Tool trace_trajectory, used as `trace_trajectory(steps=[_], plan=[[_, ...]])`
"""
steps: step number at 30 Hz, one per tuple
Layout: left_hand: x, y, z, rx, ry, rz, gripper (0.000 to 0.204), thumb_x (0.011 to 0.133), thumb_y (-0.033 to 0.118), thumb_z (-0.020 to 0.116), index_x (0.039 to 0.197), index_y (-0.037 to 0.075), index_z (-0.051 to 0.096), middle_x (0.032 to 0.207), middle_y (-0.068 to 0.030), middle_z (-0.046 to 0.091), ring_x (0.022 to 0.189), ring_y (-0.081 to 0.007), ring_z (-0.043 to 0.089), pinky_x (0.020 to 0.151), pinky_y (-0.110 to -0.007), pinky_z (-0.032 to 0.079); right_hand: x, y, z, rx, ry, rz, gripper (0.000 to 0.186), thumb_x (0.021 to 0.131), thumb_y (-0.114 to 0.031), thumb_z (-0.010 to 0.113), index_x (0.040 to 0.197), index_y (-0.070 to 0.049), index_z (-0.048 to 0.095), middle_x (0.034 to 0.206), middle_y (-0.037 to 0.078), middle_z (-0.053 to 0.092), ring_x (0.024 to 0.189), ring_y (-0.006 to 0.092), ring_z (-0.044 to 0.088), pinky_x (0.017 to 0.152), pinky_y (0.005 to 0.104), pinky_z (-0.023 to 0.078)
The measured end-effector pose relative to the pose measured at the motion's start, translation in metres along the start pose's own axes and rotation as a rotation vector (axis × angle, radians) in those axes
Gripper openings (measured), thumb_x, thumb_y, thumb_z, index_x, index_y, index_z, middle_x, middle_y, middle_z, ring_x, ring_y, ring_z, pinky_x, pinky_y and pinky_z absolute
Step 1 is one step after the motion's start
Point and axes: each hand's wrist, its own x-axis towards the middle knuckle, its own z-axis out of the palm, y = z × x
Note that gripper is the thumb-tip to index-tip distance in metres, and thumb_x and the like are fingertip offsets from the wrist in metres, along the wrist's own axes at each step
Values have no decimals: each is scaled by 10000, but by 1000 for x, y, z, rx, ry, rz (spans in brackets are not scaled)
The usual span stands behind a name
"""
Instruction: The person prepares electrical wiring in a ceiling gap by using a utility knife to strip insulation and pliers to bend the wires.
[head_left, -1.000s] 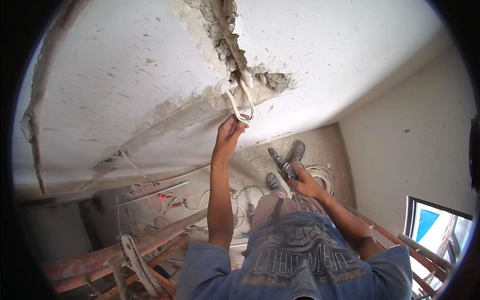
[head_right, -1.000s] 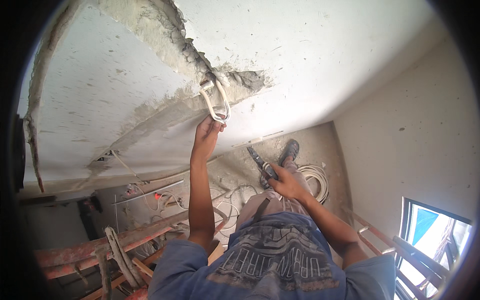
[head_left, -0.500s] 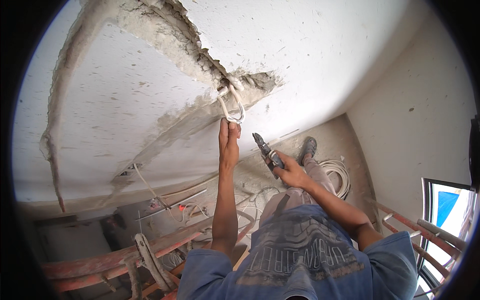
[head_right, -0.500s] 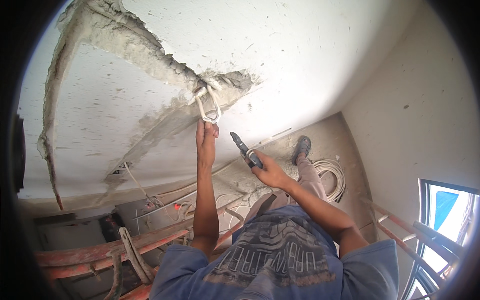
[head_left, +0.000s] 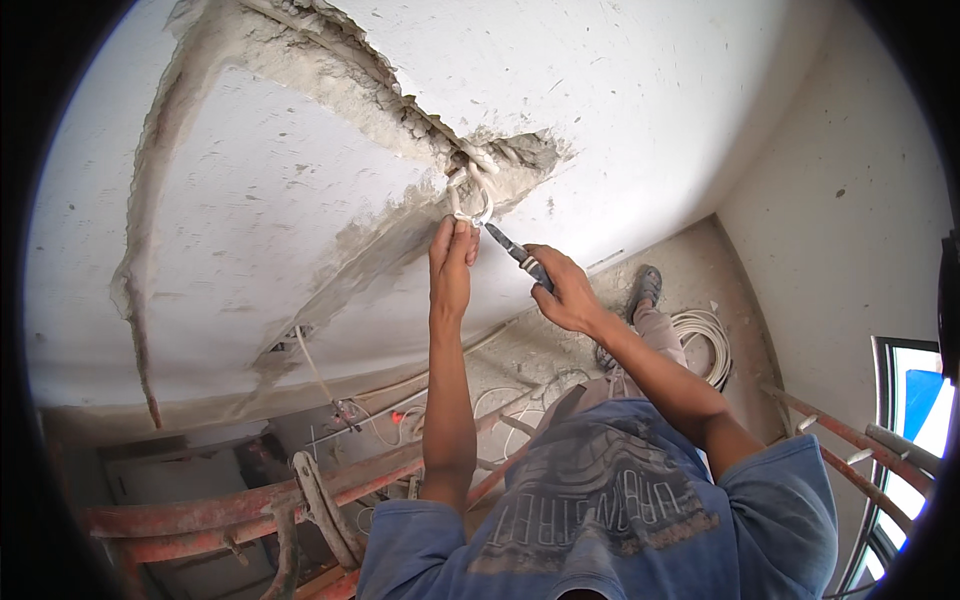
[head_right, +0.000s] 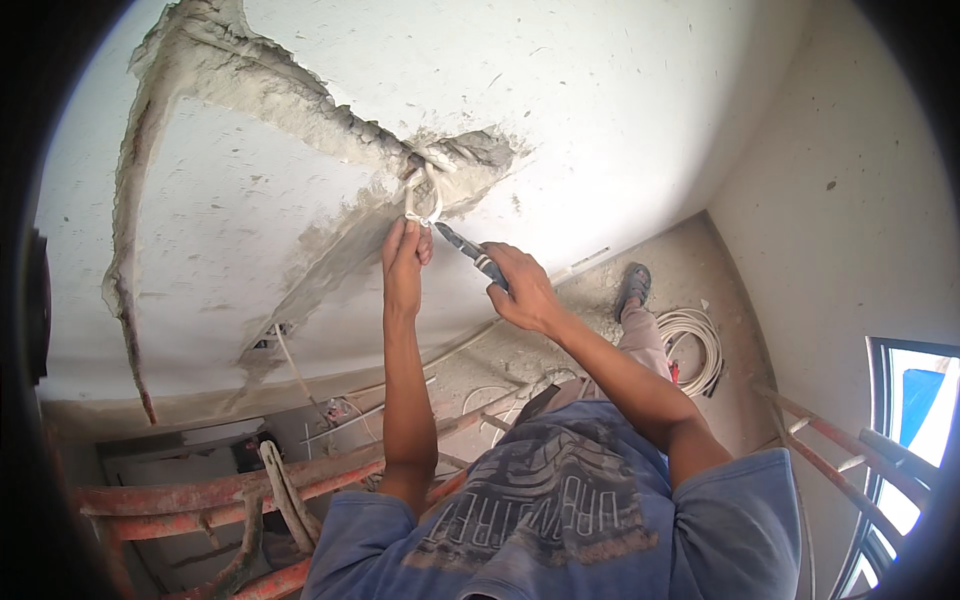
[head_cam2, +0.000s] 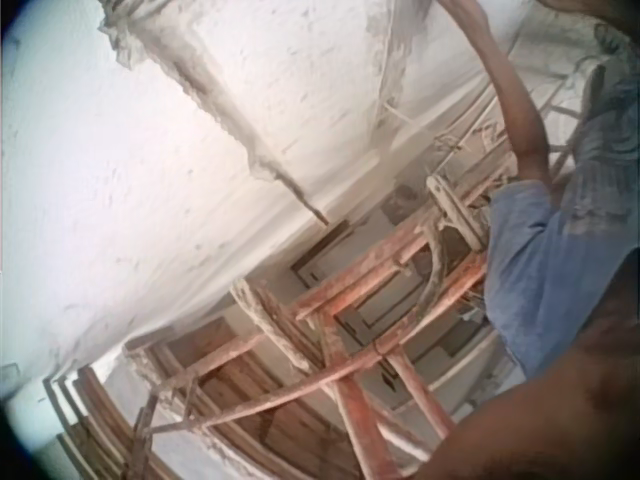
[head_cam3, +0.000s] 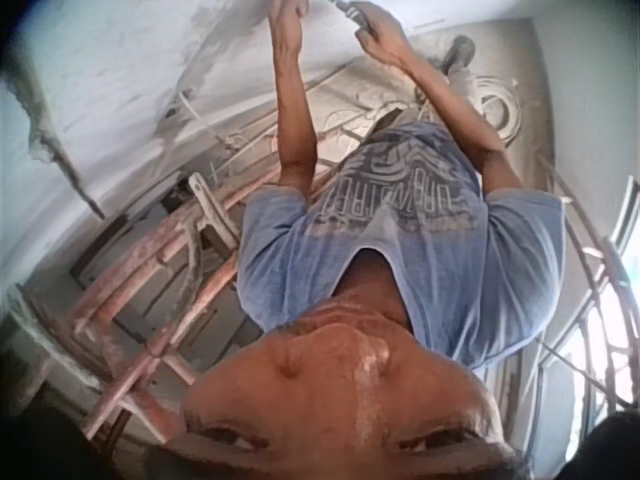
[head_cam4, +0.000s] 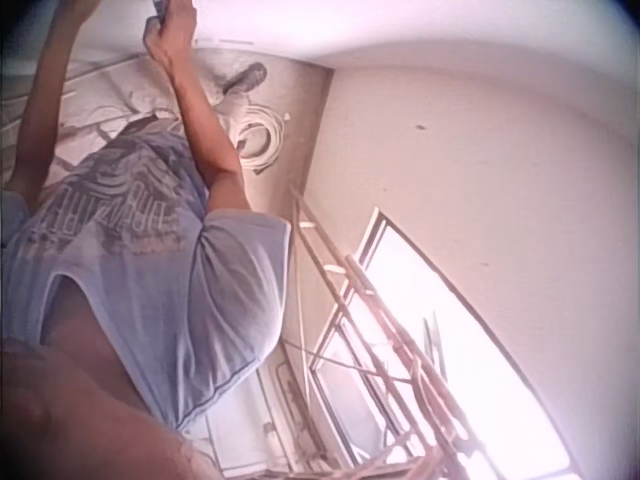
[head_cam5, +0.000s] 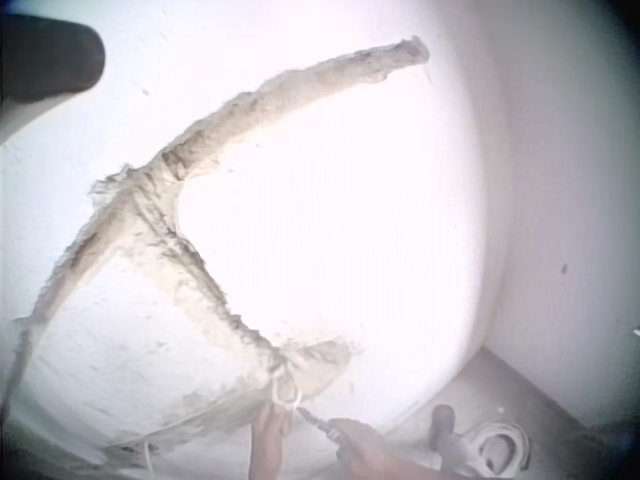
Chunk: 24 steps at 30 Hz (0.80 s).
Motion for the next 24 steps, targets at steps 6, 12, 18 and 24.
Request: trace_trajectory(steps=[6,12,18,24], plan=[[3,4,2,-19,-7,-31,236,1035,246,445,908,58,507,741,26,425,652,-58,360,589,-215,300,11,7,4,-121,50,-98,540,739,-61,553,1276,-25,512,1310,169,543,1189,358,513,1009,450,390],[3,4,-3,-24,-29,-17,281,1040,273,443,836,83,480,725,35,415,637,-52,342,568,-222,292,20,-4,2,-113,44,-136,491,733,-53,552,1223,-19,521,1208,164,568,1099,365,538,962,442,414],[3,4,-5,-18,-50,-14,235,1031,245,455,867,82,493,715,30,430,622,-57,376,576,-217,305,22,-4,3,-18,1,-37,322,722,-44,538,1038,-2,499,1005,209,511,887,407,540,740,466,447],[-2,-7,-1,50,-70,-5,248,1030,259,449,857,87,489,719,32,412,661,-62,372,594,-238,313,6,-1,-2,48,-34,93,191,728,-59,506,898,28,501,732,203,484,666,376,499,639,435,428]])
